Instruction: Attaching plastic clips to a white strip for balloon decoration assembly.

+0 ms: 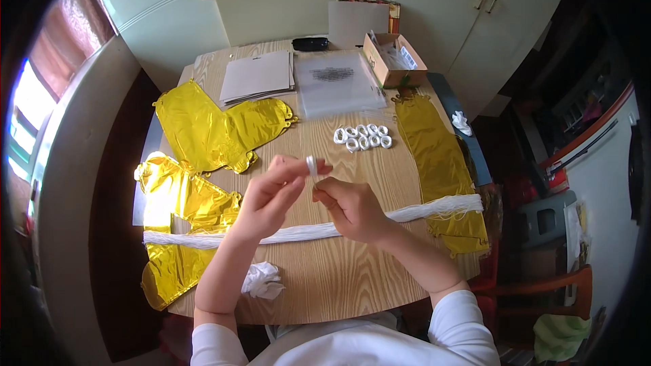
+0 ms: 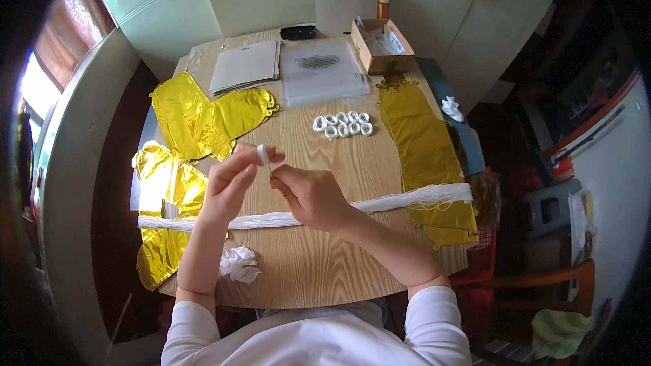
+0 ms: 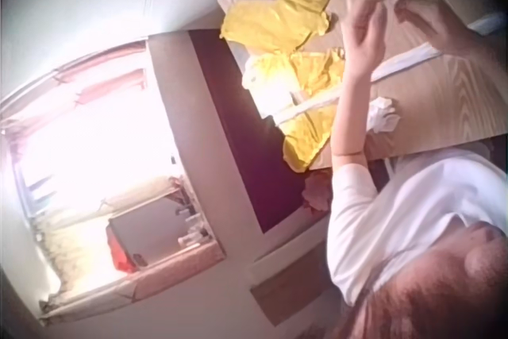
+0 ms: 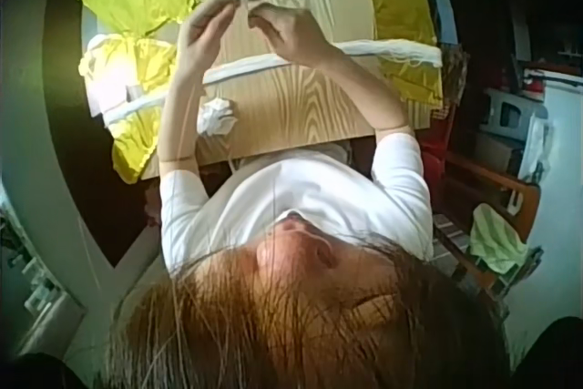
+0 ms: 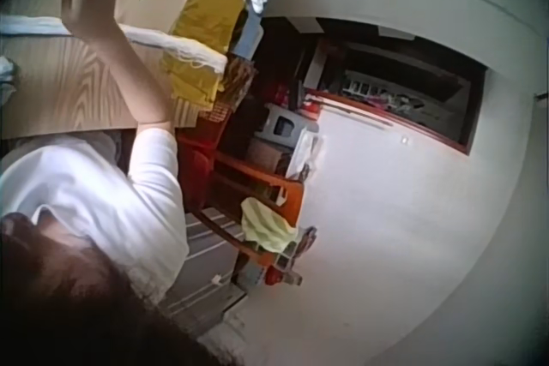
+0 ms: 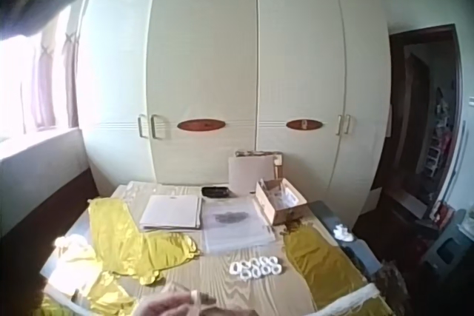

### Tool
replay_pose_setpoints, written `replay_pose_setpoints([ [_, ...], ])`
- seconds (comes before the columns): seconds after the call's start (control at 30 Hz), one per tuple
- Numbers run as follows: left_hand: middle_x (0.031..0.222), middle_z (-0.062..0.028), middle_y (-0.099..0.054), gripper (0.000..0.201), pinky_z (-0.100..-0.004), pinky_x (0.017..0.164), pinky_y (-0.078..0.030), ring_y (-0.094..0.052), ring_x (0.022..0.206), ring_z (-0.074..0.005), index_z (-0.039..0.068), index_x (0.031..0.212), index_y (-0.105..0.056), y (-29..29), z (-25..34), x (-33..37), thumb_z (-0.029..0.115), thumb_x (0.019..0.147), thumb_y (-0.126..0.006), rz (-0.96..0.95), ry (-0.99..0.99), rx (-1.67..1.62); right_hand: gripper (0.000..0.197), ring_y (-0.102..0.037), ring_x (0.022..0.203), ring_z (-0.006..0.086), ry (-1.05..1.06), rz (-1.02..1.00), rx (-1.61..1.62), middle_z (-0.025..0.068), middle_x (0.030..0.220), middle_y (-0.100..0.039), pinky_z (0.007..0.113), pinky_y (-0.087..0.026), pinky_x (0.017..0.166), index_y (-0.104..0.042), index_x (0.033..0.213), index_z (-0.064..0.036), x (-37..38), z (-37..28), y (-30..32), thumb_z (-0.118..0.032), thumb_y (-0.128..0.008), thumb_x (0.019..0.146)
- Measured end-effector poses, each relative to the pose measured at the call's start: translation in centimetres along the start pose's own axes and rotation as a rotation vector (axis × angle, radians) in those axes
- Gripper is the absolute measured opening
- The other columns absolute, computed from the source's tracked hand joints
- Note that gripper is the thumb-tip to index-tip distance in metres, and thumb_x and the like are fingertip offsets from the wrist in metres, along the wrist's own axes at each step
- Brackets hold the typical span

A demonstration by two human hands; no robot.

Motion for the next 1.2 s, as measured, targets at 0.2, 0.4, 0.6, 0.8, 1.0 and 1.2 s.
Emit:
replay_pose_setpoints([
  [0.2, 0.09, -0.007, -0.057, 0.016, -0.0315, 0.078, -0.046, -0.056, 0.081, -0.0162, -0.005, 0.09, -0.061, -0.7, -1.9, -0.7, -0.001, 0.085, -0.046, -0.257, 0.074, 0.082, 0.005, -0.058, 0.053, 0.0188, 0.006, 0.095, -0.074, 0.0067, 0.063, -0.058, 0.029, -0.043, 0.047, -0.059, 0.083, -0.0063, 1.5, -0.7, 3.0, -0.011, -0.06, 0.083],
  [0.4, 0.1, -0.0073, -0.056, 0.025, -0.0283, 0.092, -0.038, -0.051, 0.102, -0.0157, -0.004, 0.113, -0.056, -0.5, -1.7, -0.6, 0.001, 0.09, -0.047, -0.208, -0.01, -0.211, 0.009, -0.057, 0.054, 0.0191, -0.097, 0.117, 0.056, 0.0074, 0.064, -0.059, 0.029, -0.043, 0.047, -0.065, 0.087, -0.0071, 0.8, 0.8, 1.3, -0.008, -0.064, 0.079],
  [0.6, 0.107, -0.0094, -0.06, 0.029, -0.0273, 0.088, -0.043, -0.055, 0.098, -0.0161, 0.0, 0.116, -0.054, -0.3, -1.9, -0.4, -0.002, 0.088, -0.049, -0.107, -0.119, 0.114, 0.009, -0.052, 0.05, 0.0177, 0.066, 0.201, -0.255, 0.004, 0.057, -0.055, 0.029, -0.04, 0.046, -0.064, 0.08, -0.0068, 1.0, -1.7, 2.6, -0.007, -0.069, 0.072],
  [0.8, 0.089, -0.0058, -0.065, 0.02, -0.0254, 0.076, -0.047, -0.06, 0.084, -0.0116, 0.0, 0.104, -0.061, 0.1, -3.4, -0.7, 0.006, 0.084, -0.059, -0.096, 0.037, 0.325, 0.014, -0.049, 0.051, 0.015, 0.144, 0.246, -0.284, 0.0012, 0.056, -0.053, 0.027, -0.039, 0.046, -0.061, 0.071, -0.0083, 1.2, -1.7, 3.5, -0.007, -0.074, 0.067],
  [1.0, 0.084, -0.0051, -0.066, 0.02, -0.0236, 0.07, -0.046, -0.057, 0.079, -0.008, -0.003, 0.098, -0.063, -1.3, -4.8, -1.1, 0.013, 0.087, -0.059, -0.191, 0.262, 0.008, 0.015, -0.049, 0.055, 0.0149, -0.11, 0.158, -0.026, 0.0001, 0.063, -0.054, 0.026, -0.04, 0.048, -0.06, 0.072, -0.009, 1.5, 1.1, 3.5, -0.01, -0.074, 0.068],
  [1.2, 0.087, -0.0057, -0.065, 0.023, -0.0223, 0.076, -0.043, -0.055, 0.083, -0.0072, -0.002, 0.096, -0.062, -0.9, -5.1, -0.9, 0.018, 0.09, -0.055, -0.202, 0.317, -0.14, 0.021, -0.056, 0.068, 0.0185, 0.26, 0.166, -0.115, 0.0036, 0.089, -0.06, 0.028, -0.046, 0.056, -0.066, 0.086, -0.0086, 1.5, -2.2, 4.1, 0.002, -0.068, 0.067],
])
Point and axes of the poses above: each hand's wrist, its own x-axis towards the middle knuckle, its own y-axis out of the back of the hand, z = x × y, the point moved 10 cm from there along x, towards the middle knuckle
